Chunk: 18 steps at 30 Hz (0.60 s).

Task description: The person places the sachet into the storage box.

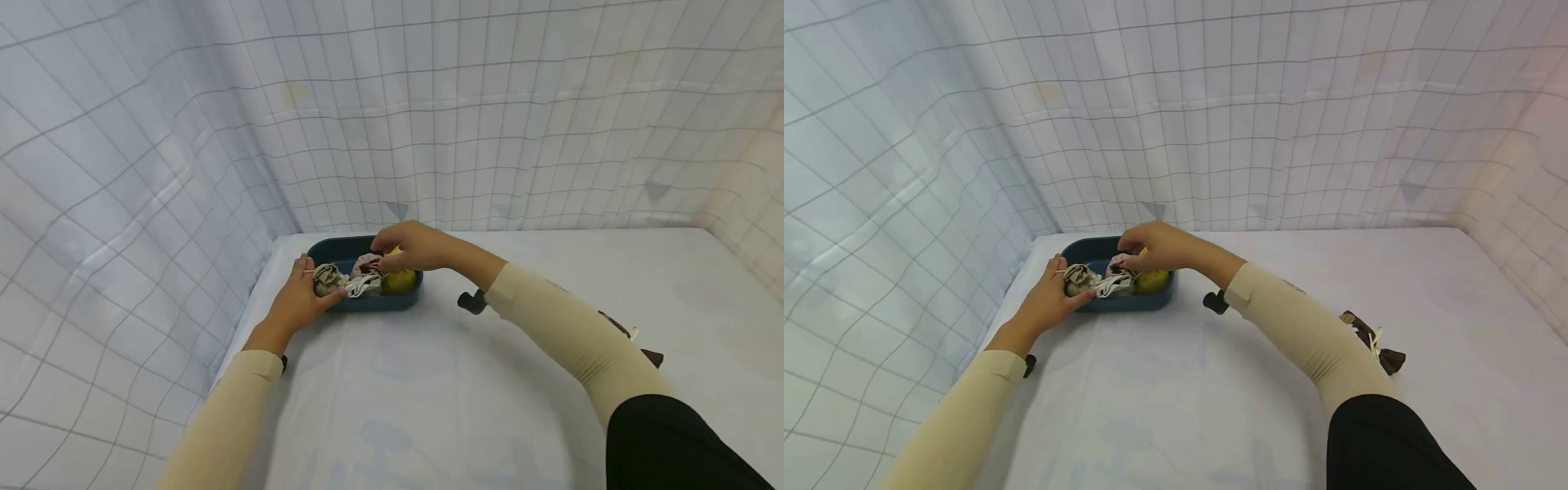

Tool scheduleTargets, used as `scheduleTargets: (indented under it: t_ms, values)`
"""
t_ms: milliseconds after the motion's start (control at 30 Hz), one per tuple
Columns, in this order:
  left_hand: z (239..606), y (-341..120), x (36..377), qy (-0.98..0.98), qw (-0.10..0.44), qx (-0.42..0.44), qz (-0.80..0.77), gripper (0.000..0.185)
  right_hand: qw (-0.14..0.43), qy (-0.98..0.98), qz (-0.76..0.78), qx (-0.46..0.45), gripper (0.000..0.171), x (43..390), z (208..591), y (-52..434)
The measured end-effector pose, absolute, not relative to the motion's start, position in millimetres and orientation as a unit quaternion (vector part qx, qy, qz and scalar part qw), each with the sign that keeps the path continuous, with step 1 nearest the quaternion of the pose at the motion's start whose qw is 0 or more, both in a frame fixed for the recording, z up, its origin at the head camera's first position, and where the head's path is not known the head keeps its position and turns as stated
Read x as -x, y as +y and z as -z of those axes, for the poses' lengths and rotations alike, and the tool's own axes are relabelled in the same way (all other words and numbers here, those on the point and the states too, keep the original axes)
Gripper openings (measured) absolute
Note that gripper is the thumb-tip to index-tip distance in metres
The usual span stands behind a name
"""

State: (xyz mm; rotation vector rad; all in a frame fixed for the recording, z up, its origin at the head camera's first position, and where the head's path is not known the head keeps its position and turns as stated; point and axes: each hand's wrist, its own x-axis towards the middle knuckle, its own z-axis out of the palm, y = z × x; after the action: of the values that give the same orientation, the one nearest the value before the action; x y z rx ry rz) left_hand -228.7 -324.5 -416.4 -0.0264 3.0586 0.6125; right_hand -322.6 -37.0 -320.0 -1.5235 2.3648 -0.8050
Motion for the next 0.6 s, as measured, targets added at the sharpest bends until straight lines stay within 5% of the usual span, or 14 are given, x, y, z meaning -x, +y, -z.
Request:
scheduleTargets:
  t_ms: [600]
  values:
    - [415, -336, 222, 0.981, 0.013, 0.014, -0.192, 0.121, 0.044, 0.88, 0.353, 0.315, 0.035, 311, 318, 133]
